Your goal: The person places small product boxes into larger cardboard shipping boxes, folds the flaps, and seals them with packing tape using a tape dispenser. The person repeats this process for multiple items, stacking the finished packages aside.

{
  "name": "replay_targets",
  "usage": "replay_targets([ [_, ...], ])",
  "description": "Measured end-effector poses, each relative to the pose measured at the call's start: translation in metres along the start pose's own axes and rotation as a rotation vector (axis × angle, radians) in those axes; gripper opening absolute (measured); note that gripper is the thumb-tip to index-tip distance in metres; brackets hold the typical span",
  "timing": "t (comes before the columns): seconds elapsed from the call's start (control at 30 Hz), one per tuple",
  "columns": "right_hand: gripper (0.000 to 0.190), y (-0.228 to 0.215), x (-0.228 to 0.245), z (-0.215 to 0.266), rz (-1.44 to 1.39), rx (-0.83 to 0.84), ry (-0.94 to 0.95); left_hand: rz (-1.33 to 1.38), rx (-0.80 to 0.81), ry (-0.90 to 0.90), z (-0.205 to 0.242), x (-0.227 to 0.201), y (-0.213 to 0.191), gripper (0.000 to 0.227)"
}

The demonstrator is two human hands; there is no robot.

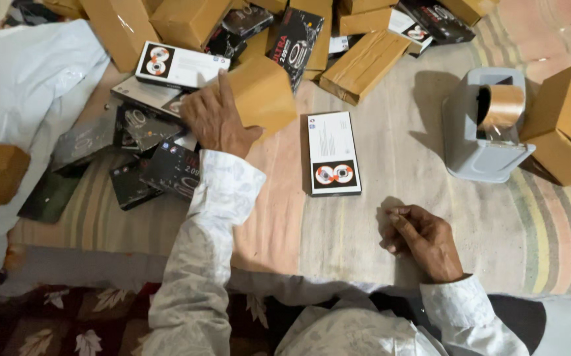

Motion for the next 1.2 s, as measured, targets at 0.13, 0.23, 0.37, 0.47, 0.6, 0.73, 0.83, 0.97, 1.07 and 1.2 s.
replay_targets([
  [0.13,0.031,0.002,0.001,0.001,0.008,0.006,-0.002,-0.045,0.086,0.037,0.009,-0.022,-0.002,0.087],
  [0.23,0.031,0.002,0.002,0.001,0.011,0.014,-0.004,0.042,0.031,0.118,0.033,-0.037,-0.010,0.053],
  [0.37,0.029,0.003,0.003,0.002,0.025,0.015,-0.022,0.006,-0.137,0.175,0.023,-0.037,-0.020,0.055],
  [0.47,0.033,0.006,0.012,0.002,0.110,-0.037,0.001,0.094,-0.027,0.100,-0.002,-0.016,-0.013,0.067],
  [0.6,0.050,0.020,0.040,0.000,0.644,-0.136,-0.092,0.123,0.016,0.052,-0.019,0.001,0.002,0.069],
  [0.73,0.090,0.066,0.071,-0.031,1.152,-0.287,-0.440,-0.070,-0.055,0.009,-0.019,0.009,0.015,0.058],
  [0.83,0.113,0.101,0.067,-0.080,1.349,-0.206,-0.263,-0.086,-0.186,0.055,-0.021,0.003,0.006,0.074],
  [0.97,0.093,0.112,0.054,-0.101,1.312,-0.244,-0.206,0.003,0.138,-0.071,-0.007,0.004,0.015,0.090],
  [1.07,0.089,0.090,0.051,-0.107,1.415,-0.261,-0.091,-0.004,0.108,-0.039,0.003,0.001,0.008,0.093],
  [1.2,0.094,0.037,0.053,-0.074,1.411,-0.452,-0.060,-0.079,-0.026,0.052,0.024,-0.016,-0.003,0.094],
])
Point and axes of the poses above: each hand's wrist, its own z-axis away from the middle knuckle, its own y-axis out of the palm, x = y × z, the point moved 5 cm from there along -z, towards the middle knuckle, and after that the axes turned 14 degrees about x, right-handed, at the moved point
